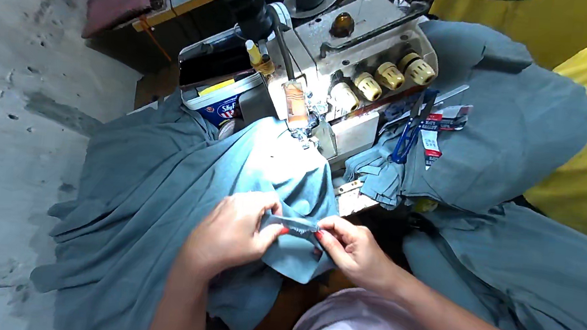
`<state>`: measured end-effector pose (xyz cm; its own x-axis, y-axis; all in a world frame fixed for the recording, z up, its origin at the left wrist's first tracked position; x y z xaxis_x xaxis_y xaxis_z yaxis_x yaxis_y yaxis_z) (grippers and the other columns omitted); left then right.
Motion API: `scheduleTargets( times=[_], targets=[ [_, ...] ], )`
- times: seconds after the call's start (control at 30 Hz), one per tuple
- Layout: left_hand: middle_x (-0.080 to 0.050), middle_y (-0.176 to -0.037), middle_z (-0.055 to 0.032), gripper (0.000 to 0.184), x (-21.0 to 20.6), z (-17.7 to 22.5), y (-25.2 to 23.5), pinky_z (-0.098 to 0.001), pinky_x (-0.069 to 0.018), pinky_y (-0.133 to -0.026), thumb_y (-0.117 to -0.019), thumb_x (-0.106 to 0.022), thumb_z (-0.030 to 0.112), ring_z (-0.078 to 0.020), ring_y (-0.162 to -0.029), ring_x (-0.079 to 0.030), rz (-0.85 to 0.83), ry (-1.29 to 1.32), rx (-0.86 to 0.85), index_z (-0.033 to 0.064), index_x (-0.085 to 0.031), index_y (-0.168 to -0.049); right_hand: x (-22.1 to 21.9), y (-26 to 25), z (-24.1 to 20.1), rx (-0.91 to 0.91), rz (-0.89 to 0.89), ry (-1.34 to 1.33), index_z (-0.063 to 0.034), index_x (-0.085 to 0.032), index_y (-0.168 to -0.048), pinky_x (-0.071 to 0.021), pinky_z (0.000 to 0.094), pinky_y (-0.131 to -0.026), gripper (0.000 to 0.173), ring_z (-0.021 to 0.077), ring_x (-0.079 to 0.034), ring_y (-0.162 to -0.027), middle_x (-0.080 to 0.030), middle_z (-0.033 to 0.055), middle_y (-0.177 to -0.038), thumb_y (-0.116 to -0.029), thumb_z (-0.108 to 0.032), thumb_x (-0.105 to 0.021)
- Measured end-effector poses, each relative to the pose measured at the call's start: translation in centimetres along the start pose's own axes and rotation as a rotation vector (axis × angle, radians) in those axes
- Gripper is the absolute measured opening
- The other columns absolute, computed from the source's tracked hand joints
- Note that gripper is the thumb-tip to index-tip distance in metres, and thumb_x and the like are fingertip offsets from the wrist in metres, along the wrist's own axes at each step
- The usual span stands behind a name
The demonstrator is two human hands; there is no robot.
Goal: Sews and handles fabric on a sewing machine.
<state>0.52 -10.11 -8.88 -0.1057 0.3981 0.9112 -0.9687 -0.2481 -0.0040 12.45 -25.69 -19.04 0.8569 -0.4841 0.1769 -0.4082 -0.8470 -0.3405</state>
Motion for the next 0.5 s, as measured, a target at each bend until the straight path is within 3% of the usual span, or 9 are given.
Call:
scheduleTargets(
  times=[0.1, 0.13, 0.17, 0.27, 0.37, 0.43, 0.5],
  targets=[
    [-0.063, -0.073, -0.0052, 0.026, 0.9, 0.9, -1.7, -0.0229, -0.0393, -0.061, -0.0944, -0.062, 0.023, -0.0054, -0.064, -0.049, -0.034, 0.188, 0.044, -0.0007, -0.07, -0.086, 0.7, -1.5, -1.1, 0.061, 0.02, 0.001, 0.0064, -0.068, -0.098, -0.0513, 0.0103, -0.07, 0.02, -0.0039, -0.062, -0.072, -0.069, 0.0061, -0.08, -0.0999, -0.006, -0.053],
    [-0.061, -0.075, -0.0037, 0.022, 0.4, 0.6, -1.8, -0.0182, -0.0396, -0.065, -0.093, -0.063, 0.018, -0.0007, -0.069, -0.049, -0.038, 0.327, 0.028, -0.0025, -0.067, -0.085, 1.2, -1.8, -1.3, 0.076, 0.008, 0.005, 0.0066, -0.069, -0.097, -0.05, 0.0087, -0.073, 0.02, -0.0053, -0.062, -0.075, -0.07, 0.0066, -0.083, -0.0992, -0.005, -0.053],
    [-0.06, -0.08, 0.0037, 0.015, -0.7, -0.2, -1.7, -0.0102, -0.0423, -0.069, -0.0926, -0.062, 0.016, 0.0076, -0.075, -0.052, -0.011, 0.475, -0.049, 0.0019, -0.062, -0.087, 1.6, -2.0, -1.4, 0.089, -0.006, 0.009, 0.0064, -0.07, -0.096, -0.0488, 0.0075, -0.076, 0.02, -0.0063, -0.061, -0.078, -0.071, 0.0068, -0.086, -0.0988, -0.005, -0.054],
    [-0.063, -0.099, 0.0074, 0.009, -3.8, -0.3, -1.3, -0.0133, -0.0506, -0.087, -0.0923, -0.059, 0.003, 0.0074, -0.097, -0.059, 0.103, 0.839, -0.226, 0.0026, -0.056, -0.101, 2.7, -2.3, -1.8, 0.083, -0.036, 0.015, 0.0056, -0.07, -0.098, -0.048, 0.0061, -0.076, 0.018, -0.0085, -0.06, -0.079, -0.07, 0.0047, -0.087, -0.0983, -0.006, -0.057],
    [-0.062, -0.096, 0.0129, 0.012, -5.4, 0.8, -0.9, -0.0126, -0.0491, -0.083, -0.0964, -0.052, 0.001, 0.0097, -0.093, -0.058, 0.246, 0.906, -0.226, 0.0067, -0.053, -0.107, 3.3, -2.3, -2.6, 0.048, -0.08, 0.051, 0.0049, -0.065, -0.11, -0.0466, 0.0068, -0.07, 0.018, -0.0075, -0.056, -0.072, -0.066, 0.0016, -0.082, -0.0982, -0.007, -0.057],
    [-0.059, -0.087, 0.0123, 0.016, -5.5, 0.8, -0.5, -0.0092, -0.0458, -0.074, -0.0997, -0.058, 0.012, 0.0114, -0.081, -0.054, 0.258, 0.841, -0.211, 0.0027, -0.054, -0.113, 3.6, -2.2, -2.9, 0.104, -0.088, 0.121, 0.0048, -0.063, -0.114, -0.047, 0.0078, -0.07, 0.02, -0.0043, -0.057, -0.071, -0.066, 0.0034, -0.081, -0.0985, -0.008, -0.058],
    [-0.058, -0.081, 0.0044, 0.049, -5.1, 0.3, -0.2, -0.0079, -0.044, -0.069, -0.0953, -0.069, 0.036, 0.009, -0.075, -0.052, 0.206, 0.669, -0.225, -0.0062, -0.057, -0.117, 3.6, -2.0, -3.1, 0.153, -0.101, 0.182, 0.0046, -0.063, -0.114, -0.0481, 0.0091, -0.072, 0.02, -0.001, -0.059, -0.072, -0.067, 0.0055, -0.081, -0.0993, -0.008, -0.058]
  ],
)
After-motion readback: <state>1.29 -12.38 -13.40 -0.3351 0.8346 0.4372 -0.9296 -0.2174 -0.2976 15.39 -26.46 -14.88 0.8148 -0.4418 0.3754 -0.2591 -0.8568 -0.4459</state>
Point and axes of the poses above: each hand's wrist, its own y-axis away from the middle knuckle, its own x-axis out of the back of the hand, z = x × y, the point moved 3 cm from there along -y, towards the middle knuckle
